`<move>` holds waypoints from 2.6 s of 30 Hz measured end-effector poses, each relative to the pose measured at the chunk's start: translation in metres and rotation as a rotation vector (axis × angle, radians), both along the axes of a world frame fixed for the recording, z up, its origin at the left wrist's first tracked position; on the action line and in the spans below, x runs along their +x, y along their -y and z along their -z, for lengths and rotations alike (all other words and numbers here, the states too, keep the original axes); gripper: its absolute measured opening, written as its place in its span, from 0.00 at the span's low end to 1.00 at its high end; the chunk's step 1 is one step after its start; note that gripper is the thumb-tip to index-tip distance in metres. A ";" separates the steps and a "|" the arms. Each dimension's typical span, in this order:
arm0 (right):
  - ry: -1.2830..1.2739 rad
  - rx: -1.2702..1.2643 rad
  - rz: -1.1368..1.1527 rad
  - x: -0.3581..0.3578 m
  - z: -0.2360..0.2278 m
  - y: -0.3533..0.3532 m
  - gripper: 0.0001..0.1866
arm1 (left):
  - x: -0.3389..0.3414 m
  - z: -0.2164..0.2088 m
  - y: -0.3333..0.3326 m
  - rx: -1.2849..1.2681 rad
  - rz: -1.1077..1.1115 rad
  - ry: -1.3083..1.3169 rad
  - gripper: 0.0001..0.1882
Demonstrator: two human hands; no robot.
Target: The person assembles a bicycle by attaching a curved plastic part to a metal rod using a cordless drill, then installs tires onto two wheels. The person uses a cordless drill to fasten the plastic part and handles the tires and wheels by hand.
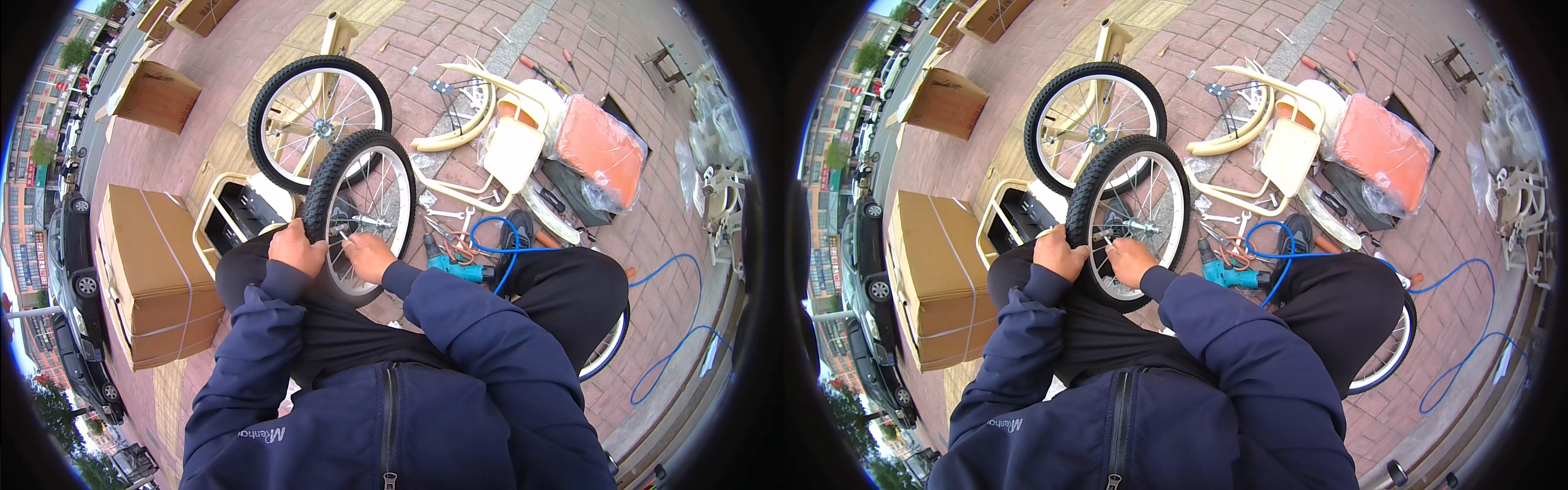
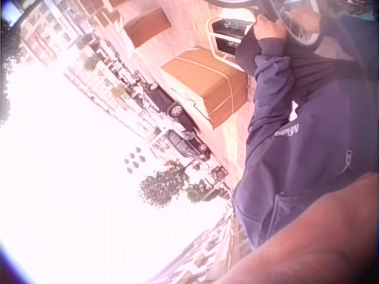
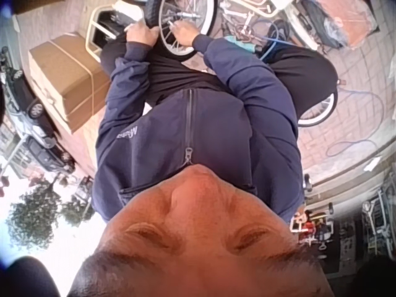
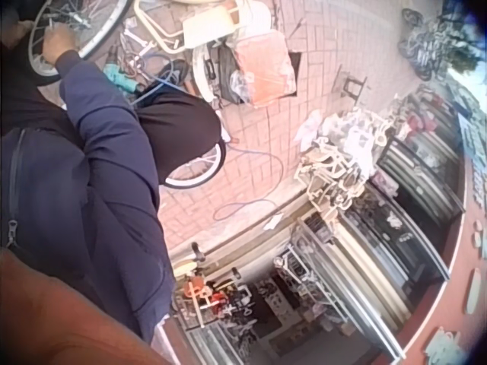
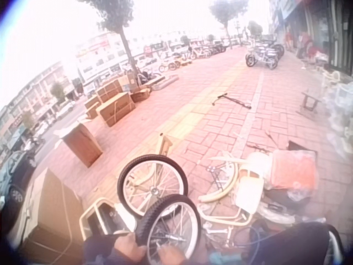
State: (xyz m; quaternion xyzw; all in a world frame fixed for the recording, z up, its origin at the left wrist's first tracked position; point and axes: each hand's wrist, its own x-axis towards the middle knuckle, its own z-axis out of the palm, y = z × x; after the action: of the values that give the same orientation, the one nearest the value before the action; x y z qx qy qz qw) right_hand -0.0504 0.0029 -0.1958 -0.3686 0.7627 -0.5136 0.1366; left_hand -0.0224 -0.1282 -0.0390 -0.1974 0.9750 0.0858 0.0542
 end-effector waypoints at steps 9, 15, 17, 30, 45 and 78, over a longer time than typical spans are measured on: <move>-0.109 0.043 -0.010 0.000 -0.002 -0.001 0.08 | 0.001 0.001 0.001 0.003 -0.007 0.002 0.21; -0.053 0.035 -0.021 0.000 -0.004 -0.002 0.16 | 0.001 0.002 0.002 0.008 -0.013 0.000 0.21; -0.057 0.041 -0.032 0.000 -0.006 -0.004 0.15 | 0.001 0.001 0.001 0.009 -0.016 0.003 0.20; 0.291 0.279 0.262 0.000 0.021 -0.060 0.21 | -0.026 0.081 0.030 1.185 -0.420 -0.321 0.22; 0.262 0.760 -0.067 0.022 0.082 -0.074 0.25 | -0.032 0.085 0.011 0.469 -0.317 -0.451 0.31; 0.892 -0.097 0.199 -0.068 -0.096 -0.069 0.23 | -0.018 0.032 -0.029 1.887 -0.263 0.033 0.14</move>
State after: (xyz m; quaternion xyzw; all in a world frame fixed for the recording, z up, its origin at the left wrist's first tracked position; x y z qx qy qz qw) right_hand -0.1183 0.0724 -0.0995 -0.0423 0.6362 -0.6678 0.3840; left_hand -0.0400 -0.0988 -0.0709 -0.1816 0.4727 0.8401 0.1947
